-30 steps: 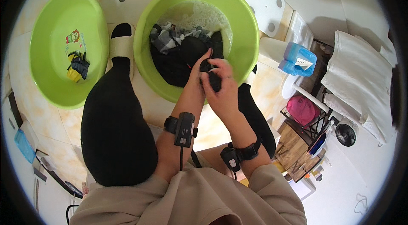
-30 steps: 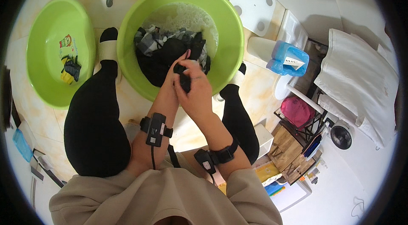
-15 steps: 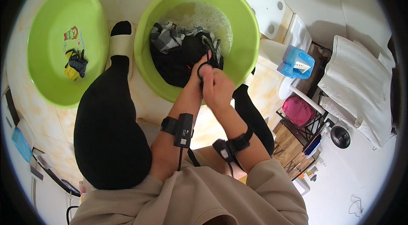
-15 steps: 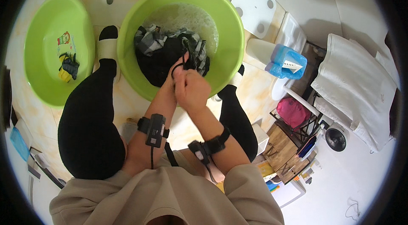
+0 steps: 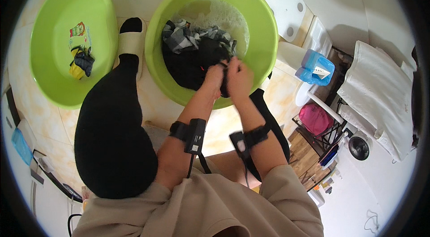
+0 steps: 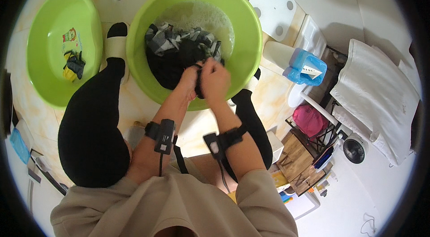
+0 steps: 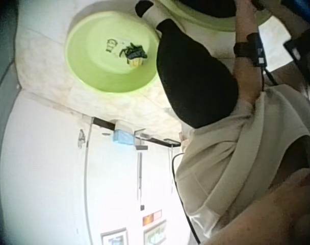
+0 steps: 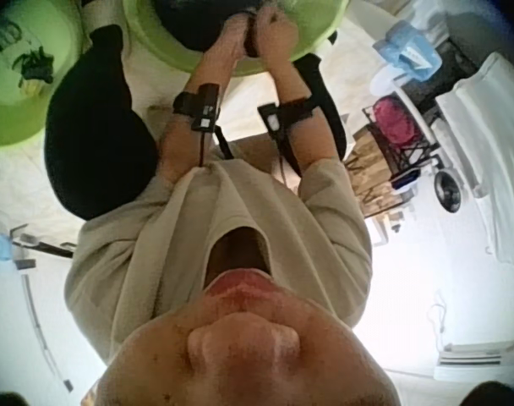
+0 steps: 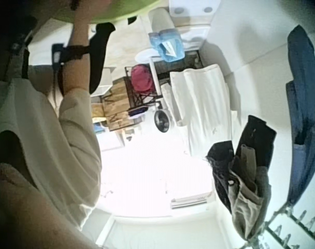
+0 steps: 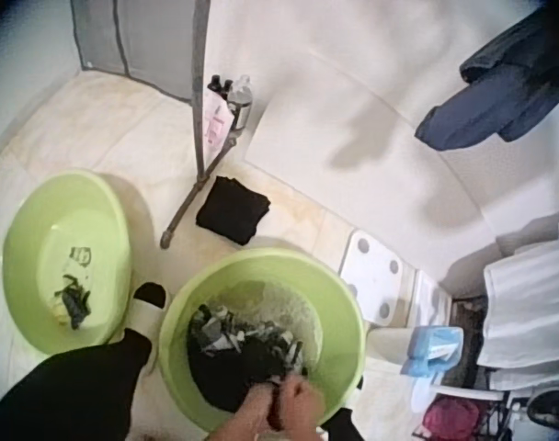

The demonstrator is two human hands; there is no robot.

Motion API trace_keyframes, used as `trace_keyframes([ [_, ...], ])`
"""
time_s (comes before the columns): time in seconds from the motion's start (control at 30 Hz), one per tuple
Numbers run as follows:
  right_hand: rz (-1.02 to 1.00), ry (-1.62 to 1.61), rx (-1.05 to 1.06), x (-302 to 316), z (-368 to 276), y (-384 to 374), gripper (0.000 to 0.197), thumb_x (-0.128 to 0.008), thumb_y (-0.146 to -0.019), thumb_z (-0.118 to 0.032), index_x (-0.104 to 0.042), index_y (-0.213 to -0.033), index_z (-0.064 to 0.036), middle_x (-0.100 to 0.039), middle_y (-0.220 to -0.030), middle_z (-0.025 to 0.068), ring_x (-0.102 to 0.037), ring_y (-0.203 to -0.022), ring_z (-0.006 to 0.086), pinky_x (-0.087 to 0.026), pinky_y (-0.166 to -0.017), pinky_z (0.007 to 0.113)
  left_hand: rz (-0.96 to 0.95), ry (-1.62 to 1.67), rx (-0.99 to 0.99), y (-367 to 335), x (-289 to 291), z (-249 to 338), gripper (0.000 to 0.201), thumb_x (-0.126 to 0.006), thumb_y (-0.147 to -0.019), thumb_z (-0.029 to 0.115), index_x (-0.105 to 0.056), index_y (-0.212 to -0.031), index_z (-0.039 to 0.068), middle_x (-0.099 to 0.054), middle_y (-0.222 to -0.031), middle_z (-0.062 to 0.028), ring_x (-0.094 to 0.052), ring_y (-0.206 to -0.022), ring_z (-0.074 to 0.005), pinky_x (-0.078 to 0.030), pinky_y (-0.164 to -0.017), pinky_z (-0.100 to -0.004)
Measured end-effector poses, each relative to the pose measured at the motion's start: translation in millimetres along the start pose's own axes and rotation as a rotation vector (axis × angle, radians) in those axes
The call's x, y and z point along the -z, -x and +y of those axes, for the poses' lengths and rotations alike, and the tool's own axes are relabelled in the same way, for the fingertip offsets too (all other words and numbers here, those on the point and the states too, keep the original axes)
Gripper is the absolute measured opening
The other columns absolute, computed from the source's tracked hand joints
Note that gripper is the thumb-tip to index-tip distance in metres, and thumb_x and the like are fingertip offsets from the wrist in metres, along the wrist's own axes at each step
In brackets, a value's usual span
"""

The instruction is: The person sits on the floor and hand-washes dark garments in a green basin filled with soapy water. They repeatedly submerge, agitate, wring, and rinse the clothes by hand, then place them into a second green basin.

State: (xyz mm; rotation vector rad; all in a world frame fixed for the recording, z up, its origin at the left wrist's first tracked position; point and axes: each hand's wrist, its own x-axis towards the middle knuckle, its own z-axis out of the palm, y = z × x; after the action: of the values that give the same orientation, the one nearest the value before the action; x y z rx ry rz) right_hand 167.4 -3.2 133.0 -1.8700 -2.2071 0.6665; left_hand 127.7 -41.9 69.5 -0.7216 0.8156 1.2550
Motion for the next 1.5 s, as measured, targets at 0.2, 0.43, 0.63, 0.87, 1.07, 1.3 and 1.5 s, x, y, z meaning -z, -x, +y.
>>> trace_keyframes([
  [0.2,-0.130,-0.158,-0.143,6,-6,15,0.028,-0.056,-0.091,-0.021,-0.066,-0.076,0.0003,-0.061,-0.065,0.0186,-0.060,-0.059,0.0353,-0.046,-0.056,0.040,0.100,-0.155,0.018,-5,-5,14,0.028,-0.064,-0.084,0.032,-0.066,-0.082,0.004,-0.059,-0.074,-0.0049,-0.058,-0.069,-0.0180,-0.046,-0.060,-0.0341],
  [0.43,-0.014,0.011,-0.060,-3,13,0,0.034,-0.051,-0.095,-0.023,-0.064,-0.076,0.0010,-0.060,-0.068,0.0232,-0.057,-0.060,0.0408,-0.044,-0.055,0.045,0.165,-0.354,-0.044,9,-11,-1,0.039,-0.060,-0.087,0.033,-0.065,-0.096,-0.004,-0.065,-0.092,-0.0101,-0.059,-0.080,-0.0180,-0.047,-0.069,-0.0347],
  [0.63,-0.045,-0.167,0.149,3,3,29,0.036,-0.052,-0.094,-0.026,-0.061,-0.073,0.0018,-0.057,-0.063,0.0223,-0.057,-0.059,0.0410,-0.044,-0.055,0.045,0.131,-0.361,0.044,-6,-5,17,0.046,-0.071,-0.078,0.042,-0.062,-0.098,0.002,-0.063,-0.090,-0.0078,-0.061,-0.076,-0.0203,-0.049,-0.063,-0.0328],
  [0.87,-0.010,-0.061,-0.109,5,2,-3,0.035,-0.050,-0.096,-0.023,-0.060,-0.074,0.0024,-0.059,-0.066,0.0236,-0.058,-0.061,0.0406,-0.044,-0.055,0.043,0.024,-0.327,0.038,3,-6,-2,0.033,-0.062,-0.085,0.036,-0.068,-0.090,0.004,-0.067,-0.094,-0.0104,-0.063,-0.082,-0.0196,-0.050,-0.065,-0.0351],
  [1.07,0.042,-0.263,0.315,-5,10,38,0.034,-0.049,-0.097,-0.024,-0.062,-0.080,0.0030,-0.061,-0.071,0.0221,-0.060,-0.061,0.0357,-0.044,-0.056,0.041,0.187,-0.481,0.018,2,-11,15,0.061,-0.070,-0.077,0.045,-0.060,-0.094,-0.013,-0.064,-0.084,-0.0162,-0.061,-0.068,-0.0219,-0.049,-0.059,-0.0370],
  [1.3,-0.129,-0.190,-0.205,-21,64,-9,0.040,-0.050,-0.097,-0.033,-0.064,-0.084,0.0022,-0.061,-0.069,0.0181,-0.059,-0.063,0.0288,-0.046,-0.063,0.038,0.039,-0.849,-0.208,-12,12,10,0.035,-0.067,-0.081,0.024,-0.066,-0.102,-0.004,-0.068,-0.094,-0.0074,-0.064,-0.083,-0.0155,-0.050,-0.075,-0.0294],
  [1.5,-0.302,-0.800,-0.658,-17,60,-54,0.067,-0.059,-0.087,-0.055,-0.049,-0.130,-0.0047,-0.058,-0.119,0.0128,-0.057,-0.106,0.0209,-0.047,-0.088,0.032,-0.199,-1.165,-0.348,-3,23,24,0.058,-0.071,-0.081,0.041,-0.060,-0.117,-0.004,-0.065,-0.113,-0.0126,-0.061,-0.102,-0.0211,-0.048,-0.088,-0.0314],
])
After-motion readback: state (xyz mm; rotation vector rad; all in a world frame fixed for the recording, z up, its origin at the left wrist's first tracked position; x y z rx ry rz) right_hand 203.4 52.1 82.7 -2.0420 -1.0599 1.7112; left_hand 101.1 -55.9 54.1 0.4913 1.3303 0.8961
